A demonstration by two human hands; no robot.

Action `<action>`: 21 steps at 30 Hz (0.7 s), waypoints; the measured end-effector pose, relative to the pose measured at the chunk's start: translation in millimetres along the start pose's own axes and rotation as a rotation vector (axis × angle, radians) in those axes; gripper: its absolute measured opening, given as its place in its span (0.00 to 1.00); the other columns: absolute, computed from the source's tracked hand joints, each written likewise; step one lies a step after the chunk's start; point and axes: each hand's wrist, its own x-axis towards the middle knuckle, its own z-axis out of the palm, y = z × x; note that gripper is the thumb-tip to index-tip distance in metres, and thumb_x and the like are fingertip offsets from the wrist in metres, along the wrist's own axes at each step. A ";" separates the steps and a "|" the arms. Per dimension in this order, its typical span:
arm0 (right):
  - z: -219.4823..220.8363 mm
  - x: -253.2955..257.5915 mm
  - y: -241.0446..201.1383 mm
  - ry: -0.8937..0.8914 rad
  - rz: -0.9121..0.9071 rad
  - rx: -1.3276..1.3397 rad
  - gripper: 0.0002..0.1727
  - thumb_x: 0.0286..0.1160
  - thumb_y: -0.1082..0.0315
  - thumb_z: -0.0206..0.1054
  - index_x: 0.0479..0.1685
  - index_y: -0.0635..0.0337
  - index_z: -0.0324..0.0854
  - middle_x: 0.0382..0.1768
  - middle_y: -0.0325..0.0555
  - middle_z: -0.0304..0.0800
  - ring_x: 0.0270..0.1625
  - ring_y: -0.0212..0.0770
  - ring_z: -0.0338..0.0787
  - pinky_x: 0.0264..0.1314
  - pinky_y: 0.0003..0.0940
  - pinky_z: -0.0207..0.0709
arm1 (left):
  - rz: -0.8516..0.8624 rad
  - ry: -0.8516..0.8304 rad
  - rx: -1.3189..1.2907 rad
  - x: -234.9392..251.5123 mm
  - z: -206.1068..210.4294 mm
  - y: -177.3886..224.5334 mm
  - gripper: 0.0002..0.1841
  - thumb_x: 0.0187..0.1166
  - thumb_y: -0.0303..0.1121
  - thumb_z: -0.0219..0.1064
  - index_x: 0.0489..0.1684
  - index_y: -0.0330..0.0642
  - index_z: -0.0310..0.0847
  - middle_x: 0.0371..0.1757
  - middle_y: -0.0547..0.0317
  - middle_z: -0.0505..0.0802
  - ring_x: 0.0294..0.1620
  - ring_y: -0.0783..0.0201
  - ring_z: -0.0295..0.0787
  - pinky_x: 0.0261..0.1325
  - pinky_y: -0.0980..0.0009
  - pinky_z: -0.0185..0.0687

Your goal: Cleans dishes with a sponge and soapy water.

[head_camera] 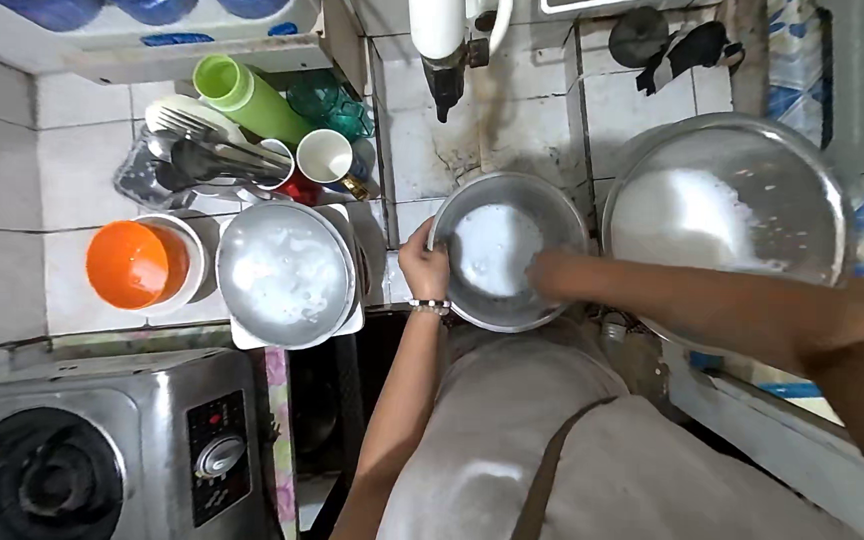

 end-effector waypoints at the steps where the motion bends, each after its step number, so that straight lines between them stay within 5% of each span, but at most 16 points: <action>1: -1.5 6.8 -11.7 -0.095 -0.068 0.101 0.23 0.88 0.61 0.62 0.61 0.78 0.82 0.62 0.76 0.85 0.70 0.74 0.81 0.72 0.73 0.68 | -0.005 0.015 -0.050 -0.7 0.9 0.2 0.20 0.74 0.16 0.68 0.65 0.35 0.86 0.57 0.45 0.95 0.54 0.58 0.93 0.62 0.58 0.86; 4: -8.8 30.2 -45.5 0.024 -0.382 0.581 0.18 0.92 0.69 0.53 0.61 0.80 0.76 0.51 0.70 0.83 0.51 0.55 0.82 0.58 0.51 0.74 | -0.008 0.031 -0.167 -2.1 3.4 -2.2 0.17 0.79 0.21 0.69 0.65 0.37 0.86 0.56 0.48 0.94 0.49 0.66 0.92 0.57 0.66 0.86; 6: -9.4 61.8 -49.1 0.394 -0.547 0.771 0.16 0.84 0.78 0.58 0.65 0.78 0.75 0.57 0.64 0.87 0.59 0.45 0.88 0.67 0.39 0.81 | 0.027 0.004 -0.154 -3.4 3.0 -6.5 0.16 0.87 0.33 0.64 0.69 0.39 0.84 0.57 0.48 0.93 0.50 0.65 0.91 0.58 0.63 0.86; 7: -9.6 76.2 -44.0 0.599 -0.600 0.742 0.18 0.81 0.79 0.60 0.66 0.80 0.76 0.64 0.69 0.84 0.68 0.52 0.86 0.76 0.42 0.76 | 0.041 -0.008 -0.117 -3.7 2.6 -7.4 0.18 0.90 0.38 0.60 0.71 0.40 0.83 0.56 0.47 0.93 0.50 0.63 0.92 0.59 0.60 0.86; 9: -13.2 90.9 -32.3 0.899 -0.462 0.529 0.19 0.81 0.75 0.61 0.63 0.82 0.76 0.69 0.77 0.79 0.74 0.66 0.82 0.79 0.51 0.74 | 0.067 -0.027 -0.007 -3.5 1.1 -8.0 0.20 0.92 0.41 0.56 0.72 0.40 0.82 0.57 0.45 0.94 0.53 0.56 0.93 0.62 0.53 0.85; 12: -27.3 73.5 -25.3 0.923 0.036 0.299 0.23 0.89 0.70 0.54 0.74 0.78 0.73 0.77 0.77 0.71 0.79 0.72 0.76 0.80 0.61 0.69 | 0.068 -0.058 0.126 -6.4 -1.9 -6.2 0.19 0.91 0.33 0.57 0.76 0.39 0.78 0.61 0.39 0.92 0.58 0.45 0.93 0.64 0.42 0.83; 14: -26.4 57.7 -16.7 0.854 0.226 0.161 0.23 0.87 0.76 0.51 0.79 0.76 0.70 0.79 0.74 0.71 0.79 0.72 0.75 0.77 0.66 0.67 | 0.061 -0.046 0.135 -8.4 -2.5 -5.7 0.20 0.88 0.28 0.58 0.77 0.39 0.77 0.60 0.39 0.93 0.56 0.44 0.93 0.62 0.42 0.83; 16: -25.1 36.4 -12.7 0.579 0.392 0.099 0.29 0.85 0.79 0.53 0.86 0.79 0.58 0.85 0.76 0.61 0.85 0.74 0.66 0.83 0.67 0.59 | 0.064 -0.012 0.097 -10.2 -2.0 -7.6 0.20 0.87 0.26 0.59 0.75 0.38 0.79 0.59 0.39 0.93 0.56 0.46 0.93 0.62 0.45 0.84; 19: -14.7 9.8 -16.3 0.140 0.520 -0.066 0.22 0.84 0.76 0.58 0.71 0.86 0.71 0.76 0.77 0.72 0.81 0.71 0.71 0.82 0.60 0.64 | 0.060 0.068 -0.096 -13.8 7.3 -11.4 0.17 0.82 0.23 0.63 0.68 0.34 0.83 0.58 0.43 0.93 0.54 0.57 0.92 0.62 0.57 0.85; 21: -7.8 -2.3 -17.3 -0.097 0.387 -0.094 0.21 0.85 0.66 0.61 0.62 0.80 0.81 0.69 0.73 0.81 0.75 0.70 0.78 0.75 0.67 0.68 | 0.005 0.114 -0.264 -17.4 13.6 -12.3 0.17 0.77 0.20 0.68 0.64 0.33 0.84 0.55 0.48 0.93 0.49 0.67 0.90 0.57 0.69 0.85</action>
